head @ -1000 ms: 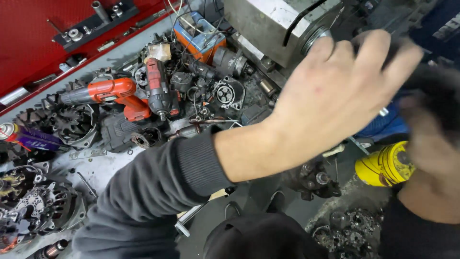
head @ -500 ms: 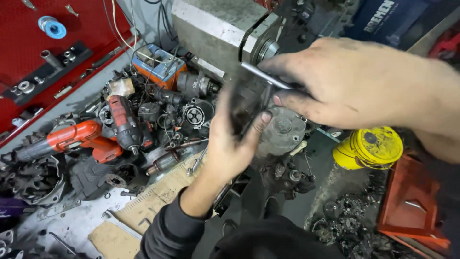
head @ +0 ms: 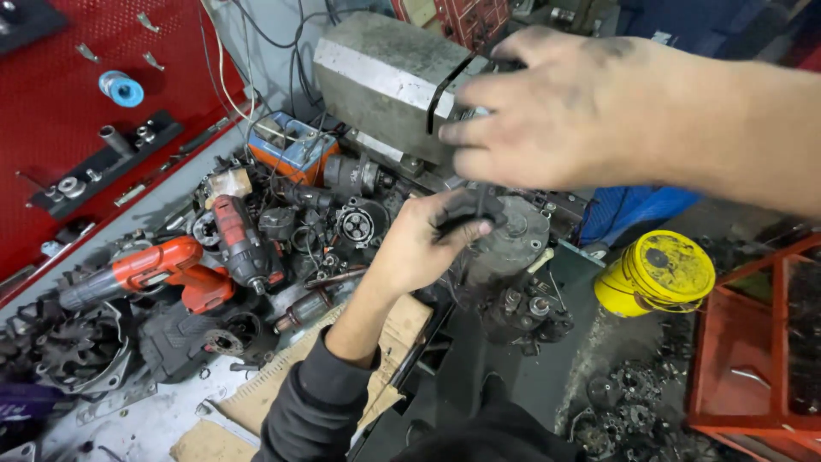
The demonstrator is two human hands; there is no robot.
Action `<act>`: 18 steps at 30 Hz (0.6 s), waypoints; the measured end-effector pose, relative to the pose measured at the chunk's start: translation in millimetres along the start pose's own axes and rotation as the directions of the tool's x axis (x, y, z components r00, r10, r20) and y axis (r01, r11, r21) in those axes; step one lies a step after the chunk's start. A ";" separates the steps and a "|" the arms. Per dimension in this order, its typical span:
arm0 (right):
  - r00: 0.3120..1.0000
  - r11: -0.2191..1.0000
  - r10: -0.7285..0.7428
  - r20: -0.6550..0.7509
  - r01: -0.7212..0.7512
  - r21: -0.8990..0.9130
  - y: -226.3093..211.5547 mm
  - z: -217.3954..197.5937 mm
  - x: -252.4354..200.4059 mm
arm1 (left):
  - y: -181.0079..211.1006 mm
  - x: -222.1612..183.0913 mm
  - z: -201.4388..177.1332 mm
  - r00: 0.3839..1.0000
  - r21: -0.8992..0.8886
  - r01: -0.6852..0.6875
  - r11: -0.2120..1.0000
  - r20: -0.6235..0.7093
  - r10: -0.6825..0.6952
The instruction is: Disassembling and reassembling automotive electrical components like alternators and starters at a workbench.
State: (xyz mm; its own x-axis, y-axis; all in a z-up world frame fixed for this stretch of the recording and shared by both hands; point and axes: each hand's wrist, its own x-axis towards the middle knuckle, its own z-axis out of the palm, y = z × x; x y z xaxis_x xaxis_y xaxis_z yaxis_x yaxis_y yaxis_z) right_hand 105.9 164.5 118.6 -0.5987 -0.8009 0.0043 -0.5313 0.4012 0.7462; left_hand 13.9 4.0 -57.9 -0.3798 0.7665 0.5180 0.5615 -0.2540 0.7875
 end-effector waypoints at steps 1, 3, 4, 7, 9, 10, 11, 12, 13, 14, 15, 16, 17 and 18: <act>0.994 1.000 0.006 0.109 -0.004 -0.021 -0.3 2.9 -4.6 | 0.9 1.0 2.7 1.000 0.023 0.009 1.000 -0.030 -0.008; 0.948 0.998 0.030 0.317 -0.010 -0.065 -2.0 7.6 -12.5 | 3.0 0.9 7.5 0.995 0.075 0.040 0.996 -0.096 -0.033; 0.950 0.994 0.090 0.300 -0.069 -0.080 -4.8 11.3 -14.1 | 3.7 -0.2 9.4 0.990 0.100 0.058 0.993 -0.132 -0.045; 0.932 0.954 0.301 0.203 -0.293 -0.065 -27.1 30.5 -8.0 | 3.1 -5.3 15.7 0.984 0.110 0.036 0.993 -0.178 -0.016; 0.883 0.885 0.458 0.103 -0.464 0.043 -59.1 36.8 -0.5 | -3.8 -6.1 17.5 0.979 0.135 0.016 0.991 -0.202 0.012; 0.803 0.798 0.591 0.075 -0.595 0.095 -76.2 35.1 2.8 | -7.9 -7.3 18.7 0.976 0.147 0.009 0.989 -0.218 0.024; 0.705 0.693 0.708 0.046 -0.705 0.148 -93.1 34.3 12.7 | -12.3 -8.3 18.3 0.972 0.146 -0.016 0.989 -0.228 0.049; 0.589 0.572 0.808 0.025 -0.794 0.207 -103.8 34.1 21.5 | -16.6 -9.6 18.4 0.968 0.146 -0.040 0.988 -0.238 0.074; 0.540 0.515 0.842 -0.006 -0.799 0.310 -108.7 36.1 27.7 | -20.9 -10.4 19.3 0.965 0.145 -0.061 0.988 -0.246 0.096; 0.487 0.456 0.873 -0.031 -0.790 0.411 -111.8 40.6 33.9 | -25.8 -9.5 18.9 0.961 0.084 -0.093 0.992 -0.251 0.111; 0.433 0.392 0.900 -0.044 -0.765 0.511 -114.7 46.3 37.0 | -30.6 -11.4 18.3 0.959 0.020 -0.119 0.993 -0.258 0.120; 0.412 0.365 0.909 -0.065 -0.710 0.602 -113.6 53.4 34.5 | -34.9 -13.3 18.1 0.955 -0.043 -0.145 0.989 -0.266 0.128; 0.392 0.339 0.916 -0.085 -0.643 0.686 -107.5 62.5 28.4 | -38.0 -14.2 18.3 0.966 -0.050 -0.069 0.996 -0.255 0.054; 0.371 0.311 0.923 -0.101 -0.568 0.762 -100.5 72.7 21.8 | -39.8 -15.0 18.6 0.970 -0.056 0.008 0.998 -0.242 -0.021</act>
State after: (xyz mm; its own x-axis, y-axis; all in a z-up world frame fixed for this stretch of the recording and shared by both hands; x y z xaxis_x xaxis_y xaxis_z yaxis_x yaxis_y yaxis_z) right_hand 102.6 139.0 -4.6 -0.6518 0.0285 0.7579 -0.2825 0.9183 -0.2775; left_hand 10.9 13.7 -103.3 -0.5583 0.6061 0.5665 0.5162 -0.2808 0.8091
